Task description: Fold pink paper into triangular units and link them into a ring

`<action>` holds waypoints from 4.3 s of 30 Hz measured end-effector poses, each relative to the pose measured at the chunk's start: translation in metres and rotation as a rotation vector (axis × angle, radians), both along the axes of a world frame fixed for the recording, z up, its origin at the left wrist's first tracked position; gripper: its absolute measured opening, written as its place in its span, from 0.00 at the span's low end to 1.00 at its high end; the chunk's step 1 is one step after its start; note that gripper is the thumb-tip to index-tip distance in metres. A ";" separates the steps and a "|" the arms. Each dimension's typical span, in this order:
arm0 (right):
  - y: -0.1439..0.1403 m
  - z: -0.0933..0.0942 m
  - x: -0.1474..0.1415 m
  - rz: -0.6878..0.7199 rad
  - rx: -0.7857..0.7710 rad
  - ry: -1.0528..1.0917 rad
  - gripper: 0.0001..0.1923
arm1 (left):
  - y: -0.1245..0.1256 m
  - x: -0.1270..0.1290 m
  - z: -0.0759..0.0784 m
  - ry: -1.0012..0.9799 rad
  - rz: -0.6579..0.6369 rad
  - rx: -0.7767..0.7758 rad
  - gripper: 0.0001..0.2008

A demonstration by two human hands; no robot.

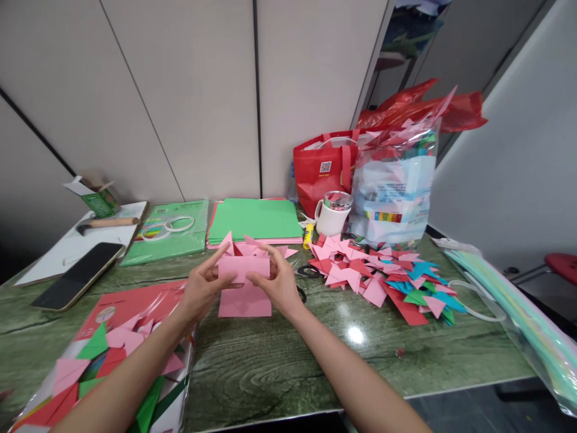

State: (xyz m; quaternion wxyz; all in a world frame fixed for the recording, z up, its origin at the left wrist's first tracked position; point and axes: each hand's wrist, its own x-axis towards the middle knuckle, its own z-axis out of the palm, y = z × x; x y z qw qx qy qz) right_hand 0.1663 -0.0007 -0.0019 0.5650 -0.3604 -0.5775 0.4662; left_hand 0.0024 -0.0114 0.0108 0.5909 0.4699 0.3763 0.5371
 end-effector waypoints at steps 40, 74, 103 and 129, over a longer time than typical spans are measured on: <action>-0.001 0.002 0.005 -0.049 0.054 -0.257 0.10 | 0.000 0.001 -0.001 0.173 -0.012 -0.069 0.17; -0.002 0.002 0.005 -0.090 -0.049 -0.218 0.08 | -0.001 0.001 -0.002 0.115 -0.028 -0.090 0.21; 0.001 0.004 0.005 0.027 -0.071 -0.241 0.06 | -0.002 0.002 0.001 0.288 -0.026 0.012 0.18; -0.006 0.000 -0.001 -0.167 -0.037 -0.120 0.10 | -0.008 0.012 0.001 0.119 -0.051 -0.195 0.14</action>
